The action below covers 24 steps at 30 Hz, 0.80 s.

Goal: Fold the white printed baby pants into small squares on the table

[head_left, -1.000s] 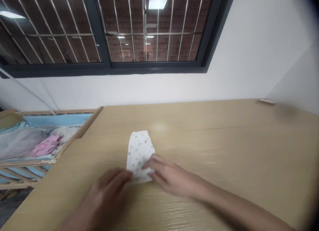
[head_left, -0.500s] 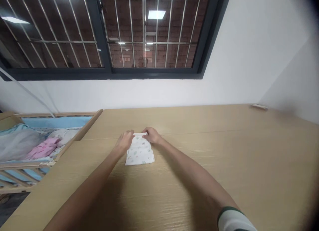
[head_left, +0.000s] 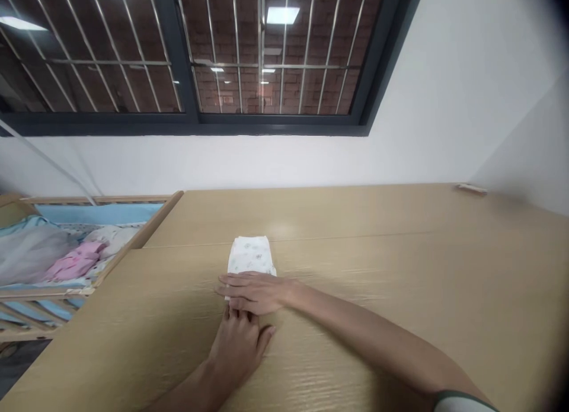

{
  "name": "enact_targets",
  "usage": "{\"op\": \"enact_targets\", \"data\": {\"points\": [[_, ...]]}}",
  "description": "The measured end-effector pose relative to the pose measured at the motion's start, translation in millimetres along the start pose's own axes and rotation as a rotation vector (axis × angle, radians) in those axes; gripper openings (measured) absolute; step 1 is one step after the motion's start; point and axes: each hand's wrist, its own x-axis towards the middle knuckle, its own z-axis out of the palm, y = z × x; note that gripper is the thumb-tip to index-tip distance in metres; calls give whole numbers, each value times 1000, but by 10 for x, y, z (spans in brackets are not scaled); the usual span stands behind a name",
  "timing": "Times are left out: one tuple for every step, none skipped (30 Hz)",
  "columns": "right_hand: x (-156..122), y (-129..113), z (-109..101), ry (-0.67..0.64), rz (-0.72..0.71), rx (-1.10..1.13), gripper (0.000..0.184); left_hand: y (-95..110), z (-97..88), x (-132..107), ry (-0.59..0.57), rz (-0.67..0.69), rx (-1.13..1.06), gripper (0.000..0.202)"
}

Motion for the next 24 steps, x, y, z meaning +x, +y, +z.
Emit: {"op": "enact_targets", "data": {"points": [[14, 54, 28, -19, 16, -2, 55, -16, -4, 12, -5, 2, 8, 45], [31, 131, 37, -29, 34, -14, 56, -34, -5, 28, -2, 0, 16, 48], [52, 227, 26, -33, 52, -33, 58, -50, 0, 43, 6, -5, 26, 52], [77, 337, -2, -33, 73, -57, 59, -64, 11, 54, 13, -13, 36, 56], [106, 456, -45, -26, 100, -84, 60, -75, 27, 60, 16, -19, 46, 59], [138, 578, -95, -17, 132, -111, 61, -82, 46, 60, 18, -22, 57, 60], [171, 699, -149, -6, 165, -139, 61, -86, 64, 57, 18, -25, 68, 60], [203, 814, -198, 6, 190, -166, 61, -88, 81, 52, 18, -27, 77, 59], [233, 919, -239, 23, 206, -189, 60, -88, 94, 46, 18, -26, 84, 59], [258, 1010, -268, 43, 212, -209, 59, -88, 102, 41, 20, -22, 86, 59], [279, 1084, -285, 63, 213, -224, 58, -88, 107, 39, 21, -17, 86, 58], [295, 1139, -289, 77, 210, -234, 58, -89, 108, 39, 22, -11, 85, 58], [304, 1175, -285, 87, 206, -240, 58, -94, 107, 41, 25, -6, 81, 58], [307, 1192, -276, 98, 202, -243, 58, -104, 105, 45, 29, 0, 75, 56], [303, 1191, -266, 110, 198, -245, 58, -123, 101, 52, 36, 8, 65, 55], [290, 1172, -258, 131, 196, -249, 58, -152, 98, 59, 47, 17, 48, 53], [269, 1136, -256, 162, 199, -257, 58, -195, 93, 68, 62, 28, 18, 50], [239, 1085, -259, 207, 206, -269, 59, -253, 88, 78, 81, 46, -26, 44], [201, 1020, -266, 260, 217, -286, 59, -326, 83, 89, 104, 66, -84, 38], [155, 943, -275, 313, 232, -305, 58, -413, 77, 102, 127, 82, -149, 32], [102, 855, -282, 361, 250, -320, 55, -509, 72, 117, 145, 95, -211, 28], [43, 758, -284, 397, 266, -325, 51, -610, 69, 132, 159, 105, -260, 25], [-21, 656, -278, 415, 276, -318, 47, -709, 68, 148, 171, 112, -289, 24], [-88, 552, -265, 414, 279, -301, 43, -801, 71, 164, 184, 119, -297, 22]]}}
